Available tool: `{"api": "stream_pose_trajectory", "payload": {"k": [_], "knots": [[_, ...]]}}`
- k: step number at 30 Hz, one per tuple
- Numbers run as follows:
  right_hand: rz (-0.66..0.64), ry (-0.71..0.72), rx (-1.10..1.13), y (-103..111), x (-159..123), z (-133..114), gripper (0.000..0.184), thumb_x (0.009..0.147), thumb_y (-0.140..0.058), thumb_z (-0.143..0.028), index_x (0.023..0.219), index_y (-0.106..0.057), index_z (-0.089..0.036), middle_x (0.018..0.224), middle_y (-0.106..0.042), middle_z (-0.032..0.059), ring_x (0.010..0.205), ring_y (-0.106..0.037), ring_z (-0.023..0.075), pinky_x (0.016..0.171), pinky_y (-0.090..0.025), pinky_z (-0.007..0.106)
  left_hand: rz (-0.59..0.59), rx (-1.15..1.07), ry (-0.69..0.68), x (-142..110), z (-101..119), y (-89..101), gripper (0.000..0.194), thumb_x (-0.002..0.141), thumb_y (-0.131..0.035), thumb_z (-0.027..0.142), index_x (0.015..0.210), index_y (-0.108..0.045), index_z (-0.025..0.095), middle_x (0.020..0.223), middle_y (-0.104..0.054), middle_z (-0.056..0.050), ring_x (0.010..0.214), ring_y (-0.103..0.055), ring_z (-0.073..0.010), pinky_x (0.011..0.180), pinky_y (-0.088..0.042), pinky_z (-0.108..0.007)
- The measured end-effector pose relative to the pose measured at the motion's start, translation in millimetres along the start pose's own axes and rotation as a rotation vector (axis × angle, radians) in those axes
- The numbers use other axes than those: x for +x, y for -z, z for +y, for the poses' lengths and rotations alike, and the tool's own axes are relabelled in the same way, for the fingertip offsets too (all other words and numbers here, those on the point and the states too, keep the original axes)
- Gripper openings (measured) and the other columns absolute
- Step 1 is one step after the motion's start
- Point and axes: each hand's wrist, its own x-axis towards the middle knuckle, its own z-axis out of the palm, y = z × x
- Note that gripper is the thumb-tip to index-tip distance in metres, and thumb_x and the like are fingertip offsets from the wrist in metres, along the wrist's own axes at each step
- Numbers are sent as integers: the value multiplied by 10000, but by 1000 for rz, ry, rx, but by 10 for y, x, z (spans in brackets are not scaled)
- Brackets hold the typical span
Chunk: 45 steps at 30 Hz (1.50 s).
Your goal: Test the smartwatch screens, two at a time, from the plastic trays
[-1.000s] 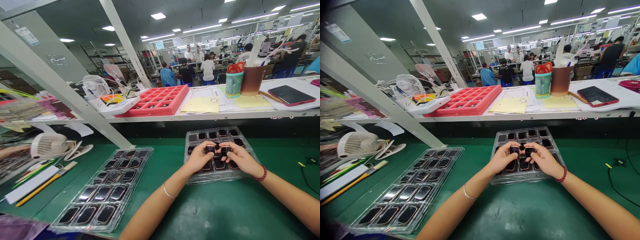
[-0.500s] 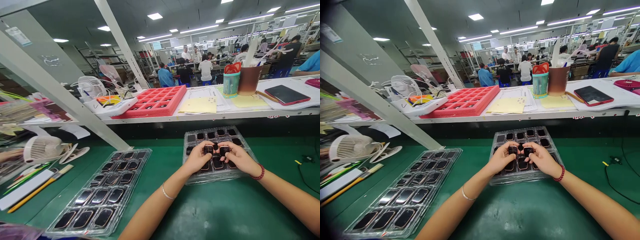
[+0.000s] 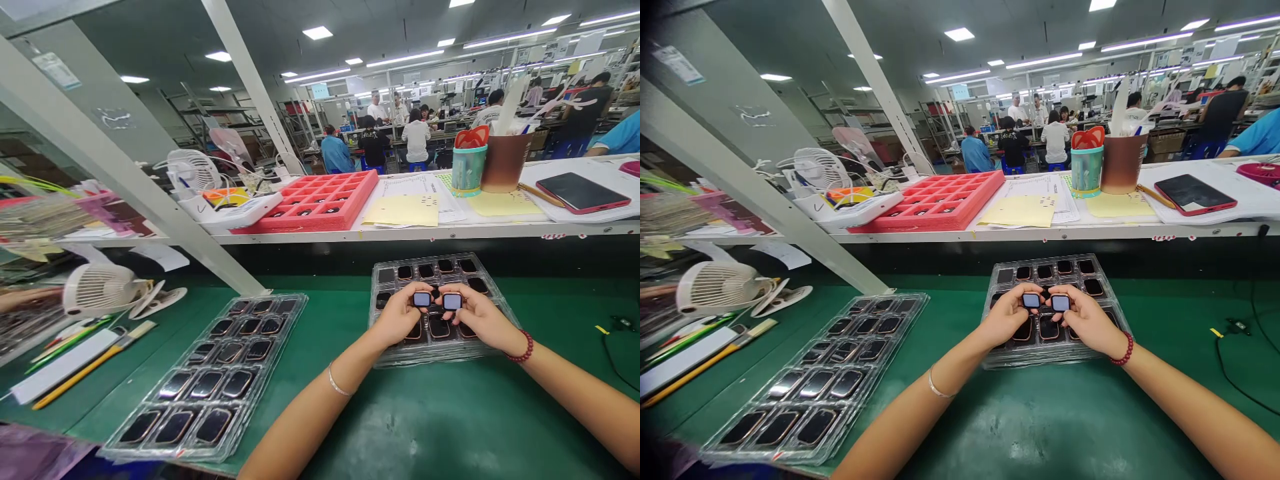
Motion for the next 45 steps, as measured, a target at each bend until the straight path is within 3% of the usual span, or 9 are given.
{"api": "stream_pose_trajectory", "payload": {"k": [5,12,15,24,35,45], "knots": [[2,12,-5,2,5,15,493,716,-421,-43,1172,-485,-221,1093,-604,71,804,-641,154,673,-528,299,1,4,19,0,14,2,496,630,-448,-10,1083,-539,171,994,-605,-56,815,-585,-132,772,-473,-274],[-2,-1,-28,-7,-5,-14,350,824,-450,-146,1167,-485,-208,1064,-623,88,764,-656,165,647,-540,315,6,-21,23,-11,37,4,324,728,-567,132,1050,-558,160,912,-623,-59,785,-583,-147,710,-477,-267],[3,-1,-27,-9,-1,-15,346,826,-458,-157,1167,-487,-210,1061,-624,85,766,-657,165,646,-540,313,7,-25,11,-7,31,3,333,723,-583,134,1053,-552,162,906,-623,-58,820,-585,-160,727,-474,-274],[9,1,-39,-17,-6,-45,378,819,-443,-151,1189,-494,-210,1037,-638,81,730,-659,155,609,-541,297,23,1,26,-11,17,2,331,719,-567,108,1045,-558,167,886,-616,-43,743,-573,-134,717,-474,-272],[3,-15,-45,-19,-14,-61,349,809,-460,-152,1151,-509,-205,1038,-637,79,736,-668,158,598,-543,287,30,29,21,-24,68,-12,325,718,-564,104,1038,-561,166,888,-623,-46,800,-582,-149,726,-467,-265],[-9,-47,-38,-10,-18,-61,294,838,-437,-168,1122,-508,-193,1000,-649,66,713,-653,138,576,-512,248,10,-3,1,-23,33,1,235,767,-605,240,980,-572,146,830,-625,-47,659,-542,-109,653,-456,-248]]}}
